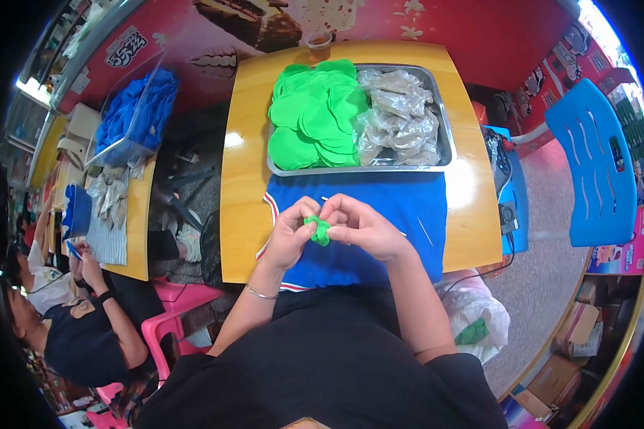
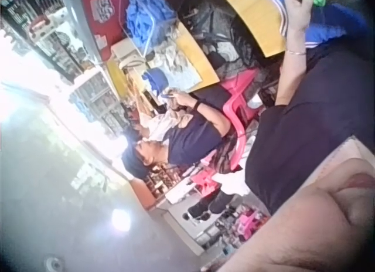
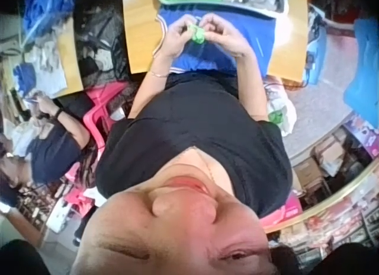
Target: Manually stuffing and wrapping green fabric circles to create small decorative components.
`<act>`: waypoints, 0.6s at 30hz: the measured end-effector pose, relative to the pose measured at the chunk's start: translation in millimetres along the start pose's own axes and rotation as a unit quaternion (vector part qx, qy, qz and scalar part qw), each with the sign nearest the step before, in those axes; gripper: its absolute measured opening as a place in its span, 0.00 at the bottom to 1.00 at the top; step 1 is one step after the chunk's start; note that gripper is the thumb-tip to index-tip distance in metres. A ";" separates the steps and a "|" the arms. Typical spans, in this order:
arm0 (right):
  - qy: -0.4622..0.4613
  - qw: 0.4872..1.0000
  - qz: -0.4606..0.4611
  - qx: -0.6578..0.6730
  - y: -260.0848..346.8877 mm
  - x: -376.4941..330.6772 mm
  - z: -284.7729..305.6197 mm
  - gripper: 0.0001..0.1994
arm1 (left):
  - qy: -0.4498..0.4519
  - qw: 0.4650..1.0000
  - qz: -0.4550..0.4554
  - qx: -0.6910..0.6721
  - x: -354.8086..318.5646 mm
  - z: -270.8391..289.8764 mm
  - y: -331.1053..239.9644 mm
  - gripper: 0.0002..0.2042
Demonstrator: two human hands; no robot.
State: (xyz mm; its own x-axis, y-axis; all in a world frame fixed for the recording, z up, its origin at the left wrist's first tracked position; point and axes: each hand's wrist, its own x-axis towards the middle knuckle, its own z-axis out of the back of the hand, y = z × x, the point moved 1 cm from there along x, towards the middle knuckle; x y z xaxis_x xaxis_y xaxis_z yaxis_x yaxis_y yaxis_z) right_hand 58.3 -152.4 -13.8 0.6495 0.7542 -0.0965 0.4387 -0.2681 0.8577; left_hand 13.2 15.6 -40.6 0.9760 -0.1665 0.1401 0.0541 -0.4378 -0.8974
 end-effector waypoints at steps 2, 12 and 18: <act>0.061 0.997 -0.013 0.056 -1.3 -1.3 2.5 0.09 | 0.001 1.000 0.004 0.013 -0.2 -6.0 -8.9 0.04; -0.016 1.000 0.007 -0.017 3.7 -1.7 -6.1 0.09 | -0.101 0.811 -0.269 0.510 -3.9 -16.1 -16.8 0.09; -0.040 0.995 0.039 -0.087 4.2 -0.1 -4.2 0.09 | -0.093 0.947 -0.094 0.292 -9.5 -7.5 0.2 0.05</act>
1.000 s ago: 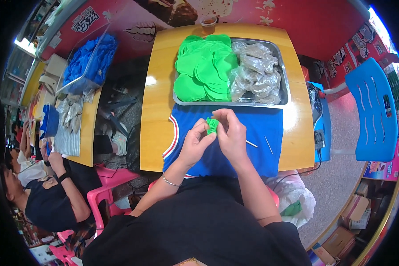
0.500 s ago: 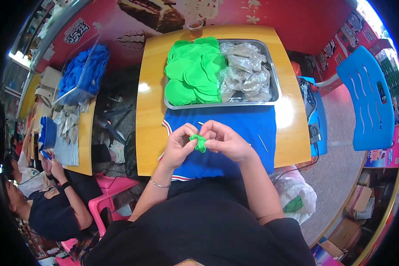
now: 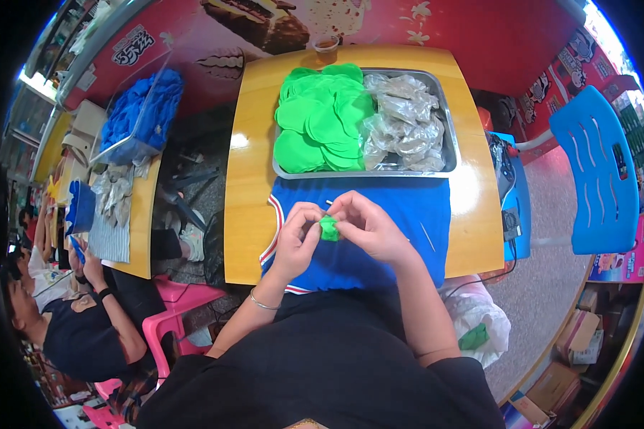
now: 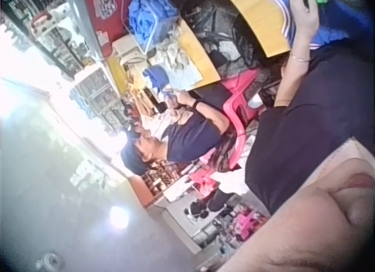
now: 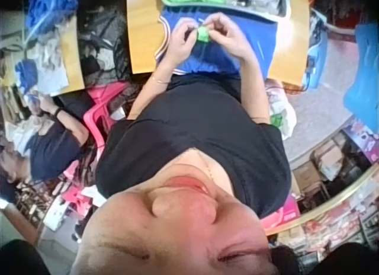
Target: Manually stuffing and wrapping green fabric circles to create small decorative components.
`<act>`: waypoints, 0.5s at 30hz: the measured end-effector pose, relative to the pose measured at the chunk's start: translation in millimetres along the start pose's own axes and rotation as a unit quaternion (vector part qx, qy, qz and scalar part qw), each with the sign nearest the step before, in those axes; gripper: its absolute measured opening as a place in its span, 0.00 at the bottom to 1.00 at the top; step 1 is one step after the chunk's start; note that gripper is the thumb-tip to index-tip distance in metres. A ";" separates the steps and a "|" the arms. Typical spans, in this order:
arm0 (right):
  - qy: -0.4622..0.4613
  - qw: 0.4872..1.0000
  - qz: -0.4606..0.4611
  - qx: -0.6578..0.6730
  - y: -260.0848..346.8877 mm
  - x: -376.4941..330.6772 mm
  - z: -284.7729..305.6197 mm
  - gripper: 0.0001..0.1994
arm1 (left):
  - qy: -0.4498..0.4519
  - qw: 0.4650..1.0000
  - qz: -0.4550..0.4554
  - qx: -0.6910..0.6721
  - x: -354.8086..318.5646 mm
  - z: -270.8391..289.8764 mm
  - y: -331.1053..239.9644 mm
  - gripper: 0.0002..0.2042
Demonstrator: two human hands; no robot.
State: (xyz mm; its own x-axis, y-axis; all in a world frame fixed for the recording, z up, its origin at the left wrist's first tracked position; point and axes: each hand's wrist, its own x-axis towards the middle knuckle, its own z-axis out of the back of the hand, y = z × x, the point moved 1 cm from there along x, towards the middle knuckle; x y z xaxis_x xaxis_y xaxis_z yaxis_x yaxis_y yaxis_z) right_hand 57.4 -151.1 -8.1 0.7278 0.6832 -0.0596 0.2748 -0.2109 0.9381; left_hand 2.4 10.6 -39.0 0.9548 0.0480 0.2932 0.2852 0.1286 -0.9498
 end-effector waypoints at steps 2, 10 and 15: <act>-0.075 0.961 0.035 -0.263 5.6 2.0 2.8 0.08 | 0.034 0.989 0.061 -0.129 -1.7 -0.8 -3.3 0.03; -0.135 0.834 0.173 -0.507 25.3 5.9 -22.2 0.07 | 0.025 0.913 0.200 -0.354 -5.7 -3.1 -2.1 0.04; -0.128 0.842 0.190 -0.488 21.6 6.6 -24.4 0.08 | 0.077 0.935 0.172 -0.301 1.0 -3.0 -14.4 0.03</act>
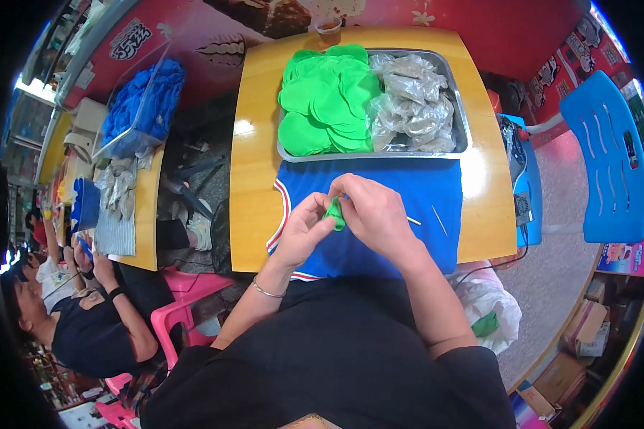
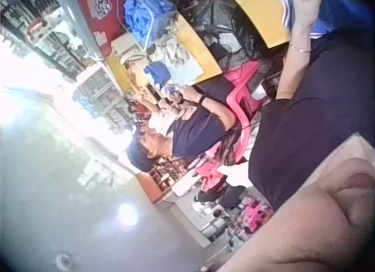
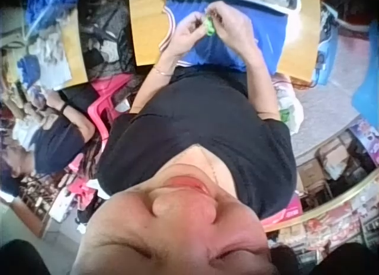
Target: Manually stuffing and wrapping green fabric circles to create small decorative components.
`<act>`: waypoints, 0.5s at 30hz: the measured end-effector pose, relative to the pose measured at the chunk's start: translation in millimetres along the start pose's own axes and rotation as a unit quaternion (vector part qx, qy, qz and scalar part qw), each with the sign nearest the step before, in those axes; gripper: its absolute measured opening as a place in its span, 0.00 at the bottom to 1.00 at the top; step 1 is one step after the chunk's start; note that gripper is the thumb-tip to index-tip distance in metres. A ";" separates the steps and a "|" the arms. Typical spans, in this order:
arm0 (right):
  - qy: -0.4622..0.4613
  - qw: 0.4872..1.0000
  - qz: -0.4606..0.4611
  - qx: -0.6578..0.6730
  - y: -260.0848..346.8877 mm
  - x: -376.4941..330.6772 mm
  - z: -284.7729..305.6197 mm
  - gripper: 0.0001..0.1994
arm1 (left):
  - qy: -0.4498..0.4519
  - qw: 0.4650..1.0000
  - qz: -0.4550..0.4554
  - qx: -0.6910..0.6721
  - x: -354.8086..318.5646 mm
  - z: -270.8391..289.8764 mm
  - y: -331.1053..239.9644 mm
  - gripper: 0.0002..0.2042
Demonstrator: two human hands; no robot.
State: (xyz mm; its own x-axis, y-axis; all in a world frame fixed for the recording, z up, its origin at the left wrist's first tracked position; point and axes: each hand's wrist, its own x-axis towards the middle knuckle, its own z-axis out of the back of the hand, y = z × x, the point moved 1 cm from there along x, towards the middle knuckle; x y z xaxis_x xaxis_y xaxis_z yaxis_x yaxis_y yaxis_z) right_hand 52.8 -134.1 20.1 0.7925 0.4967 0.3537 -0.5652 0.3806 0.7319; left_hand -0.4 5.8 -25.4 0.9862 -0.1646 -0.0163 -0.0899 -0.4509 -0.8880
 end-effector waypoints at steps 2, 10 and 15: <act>-0.008 1.000 0.003 0.002 -1.7 -2.9 -0.6 0.08 | 0.011 0.999 0.002 0.034 1.2 6.3 3.0 0.03; -0.055 0.997 -0.023 0.057 -5.4 -11.4 -7.2 0.07 | 0.073 0.997 -0.005 0.036 0.3 17.2 3.1 0.02; -0.108 0.982 -0.066 0.141 -4.1 -11.2 -4.7 0.09 | -0.061 0.983 -0.020 -0.174 -1.9 11.7 11.9 0.05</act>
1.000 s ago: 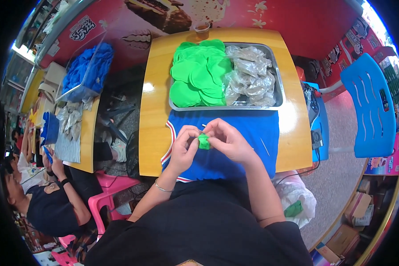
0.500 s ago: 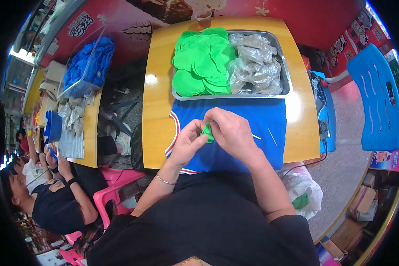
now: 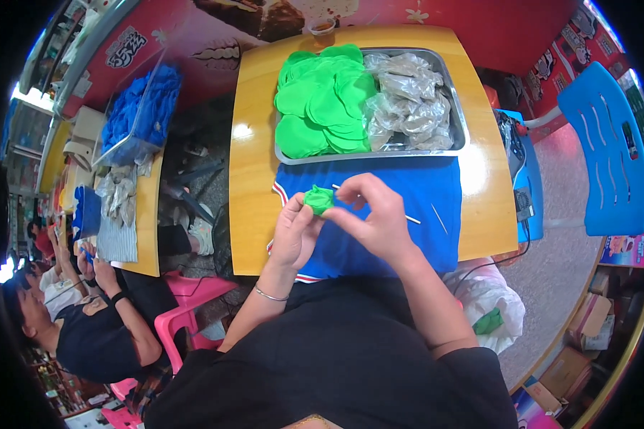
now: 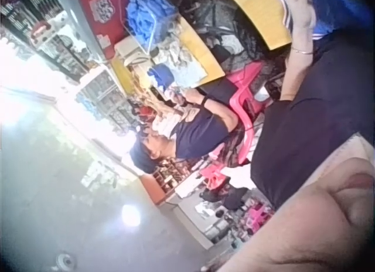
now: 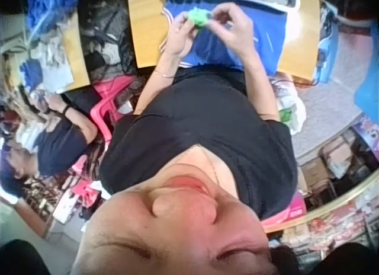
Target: Manually stuffing and wrapping green fabric circles to create small decorative components.
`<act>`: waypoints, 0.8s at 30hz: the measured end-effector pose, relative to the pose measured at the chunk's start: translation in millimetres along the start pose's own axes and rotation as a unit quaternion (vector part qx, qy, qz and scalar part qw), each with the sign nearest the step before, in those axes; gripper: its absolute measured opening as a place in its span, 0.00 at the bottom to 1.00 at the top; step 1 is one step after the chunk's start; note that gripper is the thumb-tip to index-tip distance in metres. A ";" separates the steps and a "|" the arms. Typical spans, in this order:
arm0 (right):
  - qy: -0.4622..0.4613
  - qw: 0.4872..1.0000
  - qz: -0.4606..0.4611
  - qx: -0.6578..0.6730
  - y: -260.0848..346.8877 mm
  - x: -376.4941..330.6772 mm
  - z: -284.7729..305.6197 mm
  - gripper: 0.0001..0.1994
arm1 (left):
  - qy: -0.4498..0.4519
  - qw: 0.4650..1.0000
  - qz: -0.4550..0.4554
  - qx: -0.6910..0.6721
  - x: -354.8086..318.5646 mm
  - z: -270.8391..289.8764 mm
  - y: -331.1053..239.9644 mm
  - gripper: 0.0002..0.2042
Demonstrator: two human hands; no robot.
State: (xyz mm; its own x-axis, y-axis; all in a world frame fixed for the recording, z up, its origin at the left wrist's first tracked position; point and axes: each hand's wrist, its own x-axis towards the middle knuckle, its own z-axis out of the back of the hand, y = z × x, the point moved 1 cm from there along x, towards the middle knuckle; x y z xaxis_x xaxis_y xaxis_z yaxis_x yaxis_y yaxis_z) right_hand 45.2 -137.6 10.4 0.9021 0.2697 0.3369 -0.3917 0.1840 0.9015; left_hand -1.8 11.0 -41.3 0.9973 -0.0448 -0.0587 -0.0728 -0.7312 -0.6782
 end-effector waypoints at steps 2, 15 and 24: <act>0.036 0.998 0.053 -0.016 1.6 0.0 -5.9 0.09 | -0.013 1.000 -0.007 -0.005 0.5 0.5 -0.6 0.05; 0.124 0.907 -0.220 0.337 -9.1 2.2 -9.3 0.06 | 0.053 0.996 0.060 -0.039 -1.3 -5.0 -14.2 0.06; 0.144 0.962 -0.099 0.207 -13.9 -2.6 -6.7 0.05 | -0.028 0.978 -0.036 0.204 4.5 -0.7 -7.3 0.05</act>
State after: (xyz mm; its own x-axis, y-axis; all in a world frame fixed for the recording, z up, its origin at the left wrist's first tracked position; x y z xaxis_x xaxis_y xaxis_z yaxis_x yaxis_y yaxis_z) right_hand 47.1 -134.5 -4.8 0.8402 0.5307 0.1116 -0.0572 -0.1179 0.9914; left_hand 3.2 15.6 -36.0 0.9986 0.0420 -0.0332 -0.0137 -0.3983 -0.9171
